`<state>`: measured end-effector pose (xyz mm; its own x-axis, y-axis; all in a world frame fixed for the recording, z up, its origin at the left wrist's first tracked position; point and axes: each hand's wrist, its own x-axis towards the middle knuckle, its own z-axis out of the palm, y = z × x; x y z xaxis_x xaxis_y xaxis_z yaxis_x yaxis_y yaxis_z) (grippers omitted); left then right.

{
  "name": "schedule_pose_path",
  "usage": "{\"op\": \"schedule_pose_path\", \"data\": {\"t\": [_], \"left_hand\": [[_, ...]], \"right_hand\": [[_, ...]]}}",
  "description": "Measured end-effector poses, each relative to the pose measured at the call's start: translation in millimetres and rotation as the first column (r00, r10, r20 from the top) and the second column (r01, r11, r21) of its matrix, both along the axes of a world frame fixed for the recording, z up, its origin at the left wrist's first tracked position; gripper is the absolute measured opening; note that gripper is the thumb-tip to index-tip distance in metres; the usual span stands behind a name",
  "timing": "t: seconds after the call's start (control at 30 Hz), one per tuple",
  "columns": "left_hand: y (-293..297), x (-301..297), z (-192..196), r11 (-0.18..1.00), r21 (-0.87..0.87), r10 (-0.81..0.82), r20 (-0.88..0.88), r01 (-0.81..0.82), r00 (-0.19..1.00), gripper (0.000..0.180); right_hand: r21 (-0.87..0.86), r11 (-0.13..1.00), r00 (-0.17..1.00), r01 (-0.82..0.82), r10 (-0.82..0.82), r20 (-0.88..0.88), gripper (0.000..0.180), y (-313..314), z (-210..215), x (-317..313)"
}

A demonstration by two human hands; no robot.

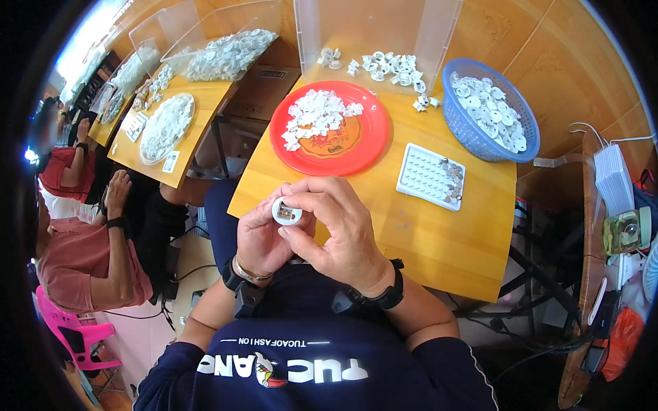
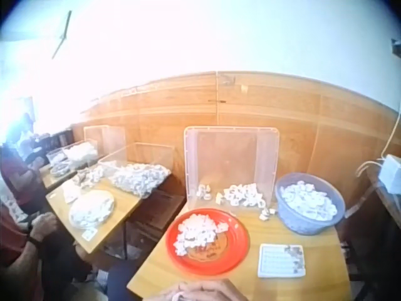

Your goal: Assembling small white plastic components by hand at a workstation.

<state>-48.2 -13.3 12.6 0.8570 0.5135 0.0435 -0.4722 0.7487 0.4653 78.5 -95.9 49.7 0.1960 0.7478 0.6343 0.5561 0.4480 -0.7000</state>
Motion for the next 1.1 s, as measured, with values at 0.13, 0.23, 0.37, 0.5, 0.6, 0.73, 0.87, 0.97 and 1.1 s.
{"op": "schedule_pose_path", "data": {"t": [0.13, 0.23, 0.37, 0.5, 0.6, 0.73, 0.87, 0.97, 1.1], "left_hand": [[0, -1, 1, 1.000, -0.018, 0.009, -0.013, -0.009, 1.000, 0.029], [2, -2, 0, 0.999, 0.016, -0.036, 0.039, 0.036, 0.999, 0.028], [1, -2, 0, 1.000, -0.004, 0.006, -0.009, -0.006, 1.000, 0.028], [-2, -1, 4, 0.998, -0.032, 0.043, -0.049, -0.045, 0.998, 0.030], [0, -2, 1, 0.999, 0.025, -0.027, 0.007, 0.027, 1.000, 0.032], [1, -1, -2, 0.997, 0.072, -0.037, -0.004, 0.037, 0.999, 0.033], [3, 0, -4, 0.997, 0.055, -0.049, 0.061, 0.046, 0.997, 0.033], [5, 2, -4, 0.991, 0.133, -0.005, 0.042, 0.000, 0.999, 0.030], [7, 4, -5, 0.994, 0.109, -0.017, 0.028, 0.014, 0.999, 0.031]], "right_hand": [[0.003, 1.000, 1.000, 0.001, -0.001, 0.012, 0.035, 0, -1, 0], [-0.002, 1.000, 1.000, -0.011, 0.011, -0.010, 0.035, 1, 0, -1], [-0.001, 1.000, 1.000, -0.016, 0.016, -0.015, 0.035, 1, 0, -1], [0.015, 1.000, 1.000, 0.005, -0.005, -0.007, 0.033, 2, 0, -2], [0.068, 0.997, 0.999, 0.034, -0.035, 0.017, 0.031, -7, 14, 1], [0.238, 0.965, 0.974, -0.112, 0.058, 0.220, 0.026, -46, 59, 9], [0.410, 0.823, 0.912, -0.393, 0.294, 0.286, 0.030, -53, 72, 5], [0.445, 0.647, 0.780, -0.619, 0.444, 0.441, 0.043, -42, 81, 17], [0.591, 0.697, 0.914, -0.406, 0.303, 0.271, 0.041, -42, 76, -5]]}}
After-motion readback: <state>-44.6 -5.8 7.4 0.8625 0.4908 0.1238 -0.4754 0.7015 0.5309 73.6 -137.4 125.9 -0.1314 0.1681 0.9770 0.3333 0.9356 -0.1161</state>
